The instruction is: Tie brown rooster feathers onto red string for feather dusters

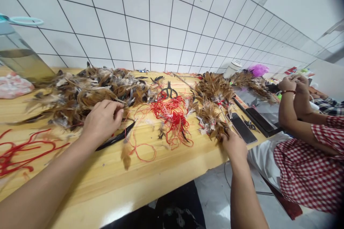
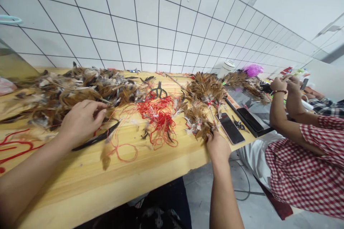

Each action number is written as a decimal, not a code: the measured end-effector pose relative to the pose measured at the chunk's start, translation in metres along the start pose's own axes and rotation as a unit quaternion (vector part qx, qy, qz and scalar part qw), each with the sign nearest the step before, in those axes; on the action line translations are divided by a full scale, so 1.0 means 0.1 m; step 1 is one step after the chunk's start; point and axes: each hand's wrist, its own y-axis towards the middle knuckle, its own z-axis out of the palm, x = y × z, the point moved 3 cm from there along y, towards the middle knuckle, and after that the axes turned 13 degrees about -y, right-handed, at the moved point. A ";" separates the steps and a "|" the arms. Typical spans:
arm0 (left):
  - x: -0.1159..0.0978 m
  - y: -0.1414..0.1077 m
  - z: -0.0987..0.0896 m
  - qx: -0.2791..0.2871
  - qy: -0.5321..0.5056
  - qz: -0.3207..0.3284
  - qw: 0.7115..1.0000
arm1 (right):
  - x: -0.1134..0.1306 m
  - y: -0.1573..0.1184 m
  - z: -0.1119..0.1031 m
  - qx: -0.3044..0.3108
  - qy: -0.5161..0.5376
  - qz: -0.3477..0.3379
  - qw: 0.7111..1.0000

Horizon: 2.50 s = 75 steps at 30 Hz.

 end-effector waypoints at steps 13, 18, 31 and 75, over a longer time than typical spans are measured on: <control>-0.15 -0.03 -0.05 -0.055 -0.052 0.053 0.996 | 0.49 -0.07 -0.51 -0.146 0.035 -0.138 0.979; -0.36 -0.07 -0.06 -0.044 -0.077 0.114 0.990 | 1.14 -0.18 -0.86 -0.293 0.068 -0.272 0.914; -0.94 0.15 0.39 0.168 -0.027 0.089 0.981 | 2.02 0.20 -0.39 -0.335 0.250 -0.291 0.860; -0.23 0.53 -0.11 -0.036 -0.576 -0.207 0.790 | 2.19 -0.42 -0.45 -0.363 0.280 -0.499 0.735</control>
